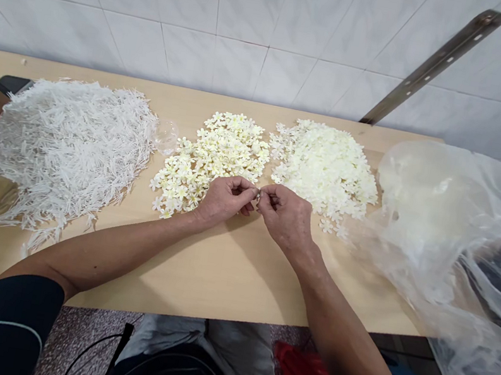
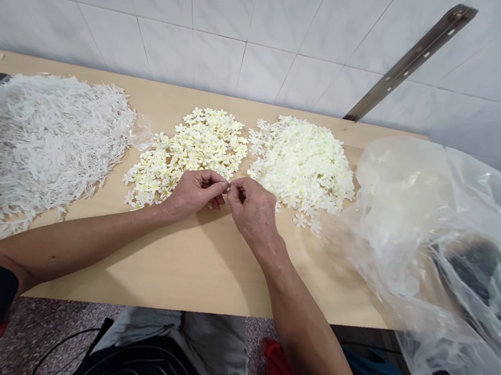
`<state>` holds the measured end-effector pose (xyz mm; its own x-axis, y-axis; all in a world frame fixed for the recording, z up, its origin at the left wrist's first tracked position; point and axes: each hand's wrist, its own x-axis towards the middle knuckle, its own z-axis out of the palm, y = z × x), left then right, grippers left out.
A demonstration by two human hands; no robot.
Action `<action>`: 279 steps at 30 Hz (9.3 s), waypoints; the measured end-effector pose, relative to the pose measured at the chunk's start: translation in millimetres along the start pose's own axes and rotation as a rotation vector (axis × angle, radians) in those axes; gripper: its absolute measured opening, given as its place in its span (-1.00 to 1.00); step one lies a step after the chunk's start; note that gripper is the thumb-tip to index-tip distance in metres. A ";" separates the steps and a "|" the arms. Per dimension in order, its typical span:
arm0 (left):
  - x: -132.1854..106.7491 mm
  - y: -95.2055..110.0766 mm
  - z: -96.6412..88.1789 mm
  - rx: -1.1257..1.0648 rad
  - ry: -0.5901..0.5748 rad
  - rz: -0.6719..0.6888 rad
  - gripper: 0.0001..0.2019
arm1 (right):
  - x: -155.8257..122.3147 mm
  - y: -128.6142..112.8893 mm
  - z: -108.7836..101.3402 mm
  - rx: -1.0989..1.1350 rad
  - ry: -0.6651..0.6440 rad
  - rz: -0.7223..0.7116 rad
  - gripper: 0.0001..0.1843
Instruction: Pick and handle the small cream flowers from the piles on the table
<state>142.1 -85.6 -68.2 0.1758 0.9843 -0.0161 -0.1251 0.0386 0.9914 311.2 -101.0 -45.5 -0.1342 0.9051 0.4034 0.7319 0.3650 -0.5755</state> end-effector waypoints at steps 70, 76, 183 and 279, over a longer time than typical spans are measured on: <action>7.7 9.9 -10.7 -0.446 -0.281 -0.254 -0.86 | 17.8 18.4 -36.2 0.815 -0.371 0.492 -0.55; 9.2 9.0 -10.8 -0.456 -0.282 -0.292 -0.84 | 18.7 13.3 -32.3 0.894 -0.351 0.472 -0.56; 3.9 12.2 1.6 -0.153 0.055 0.104 -0.81 | 7.2 -0.4 10.2 0.883 -0.312 0.515 -0.50; 2.5 -0.5 -2.9 0.012 -0.073 0.117 -0.60 | 11.7 3.9 1.0 0.896 -0.134 0.494 -0.50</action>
<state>139.9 -82.7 -69.1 0.2318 0.9667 0.1089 -0.1370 -0.0784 0.9875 311.9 -88.8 -43.8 -0.0675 0.9950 -0.0730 -0.0337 -0.0754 -0.9966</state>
